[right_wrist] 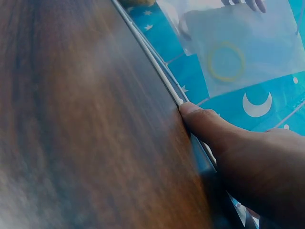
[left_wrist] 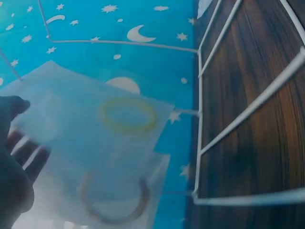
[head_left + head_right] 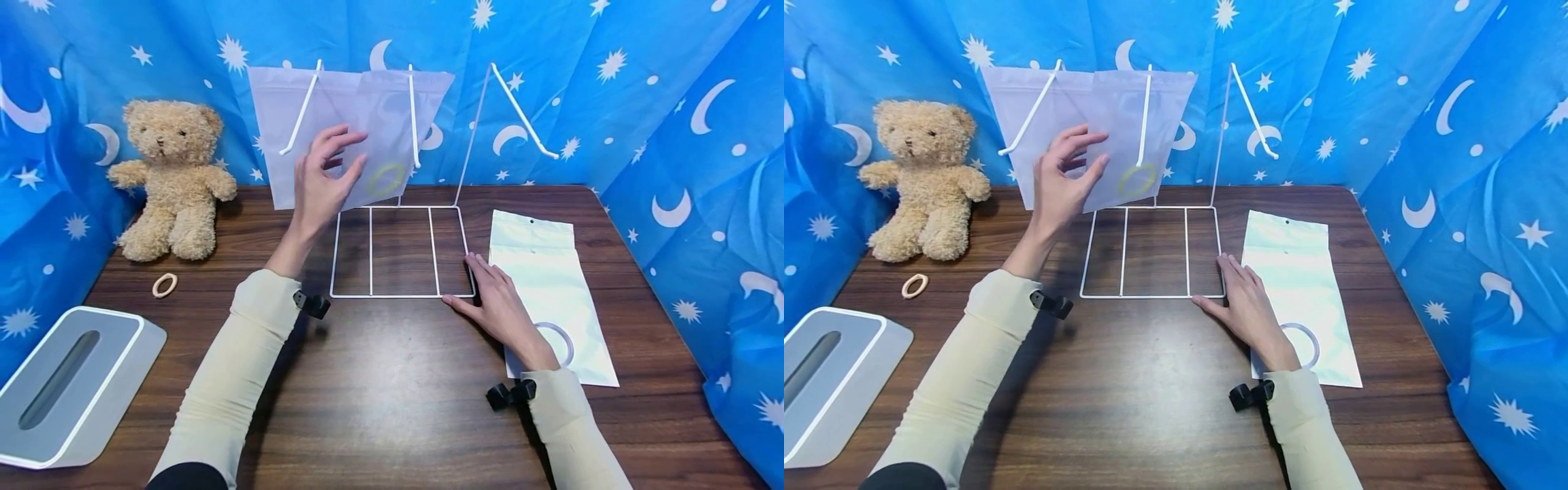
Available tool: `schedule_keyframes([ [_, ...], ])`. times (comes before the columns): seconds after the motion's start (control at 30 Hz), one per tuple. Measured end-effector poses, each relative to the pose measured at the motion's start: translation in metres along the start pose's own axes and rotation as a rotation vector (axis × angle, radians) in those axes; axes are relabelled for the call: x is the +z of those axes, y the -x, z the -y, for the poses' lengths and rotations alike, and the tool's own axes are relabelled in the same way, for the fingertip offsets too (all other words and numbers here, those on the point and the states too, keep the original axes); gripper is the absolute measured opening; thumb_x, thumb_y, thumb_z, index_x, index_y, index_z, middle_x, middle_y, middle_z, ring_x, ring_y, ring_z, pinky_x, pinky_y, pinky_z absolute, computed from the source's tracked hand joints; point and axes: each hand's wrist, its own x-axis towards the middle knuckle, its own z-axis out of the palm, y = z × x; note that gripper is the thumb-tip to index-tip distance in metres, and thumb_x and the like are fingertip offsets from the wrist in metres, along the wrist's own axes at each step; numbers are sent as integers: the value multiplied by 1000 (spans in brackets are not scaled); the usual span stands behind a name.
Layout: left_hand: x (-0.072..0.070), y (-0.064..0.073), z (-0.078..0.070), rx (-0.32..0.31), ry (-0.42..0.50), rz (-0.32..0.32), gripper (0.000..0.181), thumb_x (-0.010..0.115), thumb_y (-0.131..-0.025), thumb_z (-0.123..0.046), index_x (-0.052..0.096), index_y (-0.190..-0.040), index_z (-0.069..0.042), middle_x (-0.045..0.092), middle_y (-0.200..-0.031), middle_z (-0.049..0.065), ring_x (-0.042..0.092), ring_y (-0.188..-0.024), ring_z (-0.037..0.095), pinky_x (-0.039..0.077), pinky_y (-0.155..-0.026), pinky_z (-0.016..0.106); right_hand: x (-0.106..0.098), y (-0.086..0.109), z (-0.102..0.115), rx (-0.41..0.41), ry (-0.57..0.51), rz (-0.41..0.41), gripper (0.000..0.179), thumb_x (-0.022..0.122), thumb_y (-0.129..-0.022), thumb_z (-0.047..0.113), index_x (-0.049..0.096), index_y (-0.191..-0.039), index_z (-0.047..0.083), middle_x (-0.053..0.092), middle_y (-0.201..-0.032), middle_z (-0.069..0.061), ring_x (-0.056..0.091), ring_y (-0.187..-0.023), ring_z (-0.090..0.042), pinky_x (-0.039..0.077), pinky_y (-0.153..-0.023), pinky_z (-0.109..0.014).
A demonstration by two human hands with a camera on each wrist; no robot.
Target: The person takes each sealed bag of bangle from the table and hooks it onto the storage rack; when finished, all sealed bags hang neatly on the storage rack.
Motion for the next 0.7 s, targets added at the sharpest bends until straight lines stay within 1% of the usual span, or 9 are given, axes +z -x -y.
schedule_keyframes([
  [0.03, -4, 1, -3, 27, -37, 2, 26, 73, -83, 5, 72, -109, 4, 64, -120, 18, 63, -108, 22, 56, -82, 46, 0, 0, 0, 0, -2, 0, 93, 69, -83, 59, 40, -146, -3, 42, -147, -23, 37, -137, -36, 26, -111, -54],
  [0.07, -8, 3, -4, 49, -73, -2, 25, 72, -83, 5, 72, -108, 4, 64, -120, 18, 63, -109, 23, 55, -83, 47, -1, 0, 0, 0, -3, 1, 93, 69, -83, 59, 40, -146, -3, 42, -147, -23, 37, -137, -36, 26, -111, -54],
  [0.2, -27, 15, -11, 142, -165, -34, 23, 72, -81, 9, 72, -104, 5, 67, -115, 19, 63, -108, 29, 56, -82, 41, -1, 1, 1, 2, -6, 10, 92, 69, -84, 59, 40, -146, -3, 43, -147, -23, 36, -137, -36, 25, -111, -54],
  [0.23, -31, 19, -12, 144, -180, -40, 23, 72, -81, 10, 72, -104, 6, 67, -114, 19, 64, -106, 29, 56, -81, 39, -2, 1, 1, 2, -6, 11, 92, 69, -84, 59, 40, -147, -3, 43, -147, -23, 36, -137, -36, 25, -111, -54],
  [0.27, -35, 25, -13, 127, -182, -36, 23, 72, -81, 9, 72, -104, 5, 68, -113, 18, 64, -105, 28, 56, -82, 38, -2, 1, 1, 2, -4, 12, 92, 68, -84, 59, 39, -147, -3, 42, -147, -23, 36, -137, -36, 25, -111, -54],
  [0.33, -42, 37, -13, 74, -157, -7, 24, 73, -82, 9, 72, -106, 4, 69, -110, 17, 65, -100, 27, 55, -82, 37, -3, 1, 0, 4, -5, 12, 92, 69, -84, 58, 39, -147, -3, 42, -147, -22, 36, -138, -36, 25, -111, -54],
  [0.43, -48, 60, -5, -57, -124, 63, 28, 73, -84, 5, 71, -111, -1, 71, -107, 11, 66, -93, 23, 54, -82, 37, -3, 1, 0, 5, -5, 16, 92, 69, -84, 58, 39, -147, -3, 42, -148, -22, 35, -138, -35, 25, -112, -53],
  [0.57, -50, 93, 1, -209, -91, 209, 31, 72, -87, -1, 69, -117, -6, 71, -106, 5, 67, -89, 19, 55, -79, 32, -4, 1, -1, 4, -4, 23, 93, 67, -85, 60, 39, -147, -2, 41, -148, -22, 35, -138, -36, 25, -111, -54],
  [0.7, -46, 120, 5, -366, -39, 330, 32, 72, -89, -5, 67, -120, -6, 70, -111, 5, 67, -94, 19, 56, -81, 36, -4, 2, -1, 5, -8, 21, 93, 67, -85, 60, 38, -147, -2, 41, -148, -22, 35, -138, -37, 25, -111, -54],
])
